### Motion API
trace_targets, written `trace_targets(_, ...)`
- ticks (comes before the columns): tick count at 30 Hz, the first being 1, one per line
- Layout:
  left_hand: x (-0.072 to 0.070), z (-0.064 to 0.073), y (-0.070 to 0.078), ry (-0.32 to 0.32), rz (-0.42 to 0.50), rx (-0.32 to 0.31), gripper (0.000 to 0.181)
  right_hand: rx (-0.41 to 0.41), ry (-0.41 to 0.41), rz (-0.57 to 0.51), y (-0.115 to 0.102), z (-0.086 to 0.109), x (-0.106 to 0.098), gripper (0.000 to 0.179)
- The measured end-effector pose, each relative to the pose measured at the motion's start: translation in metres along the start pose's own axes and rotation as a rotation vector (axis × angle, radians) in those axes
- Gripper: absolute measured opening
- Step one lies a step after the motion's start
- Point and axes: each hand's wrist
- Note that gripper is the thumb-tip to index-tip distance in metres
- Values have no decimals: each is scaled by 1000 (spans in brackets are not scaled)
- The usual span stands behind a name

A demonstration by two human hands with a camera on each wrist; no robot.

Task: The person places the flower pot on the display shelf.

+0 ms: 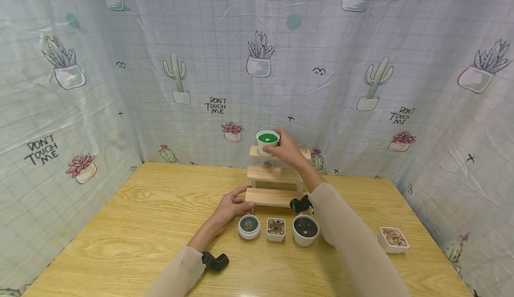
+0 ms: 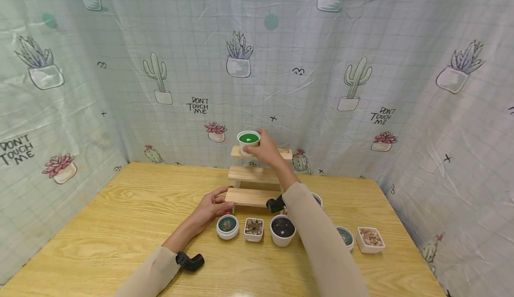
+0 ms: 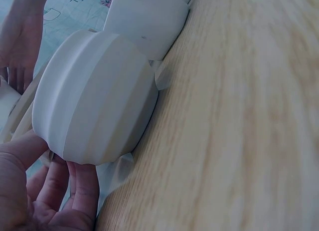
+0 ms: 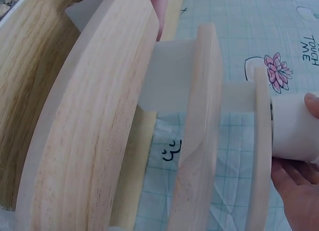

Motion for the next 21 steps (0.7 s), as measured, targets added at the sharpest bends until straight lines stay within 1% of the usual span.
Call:
trace_targets(6,0,0,0,5,-2,0,82,-8,-6,-3,2,-1,1,85)
trace_targets(14,0,0,0,8,-9,1,82,-19,-10,-25,2,-1,1,85)
trace_targets(21,0,0,0,8,-7,-2,82,-21,-19,-31,2,2,1,89)
Point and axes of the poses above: each hand's wrist, its own z-axis away from the middle knuckle, its own x-axis out of the palm, y = z × x, and after that the axes turned 6 degrees about z, right-handed
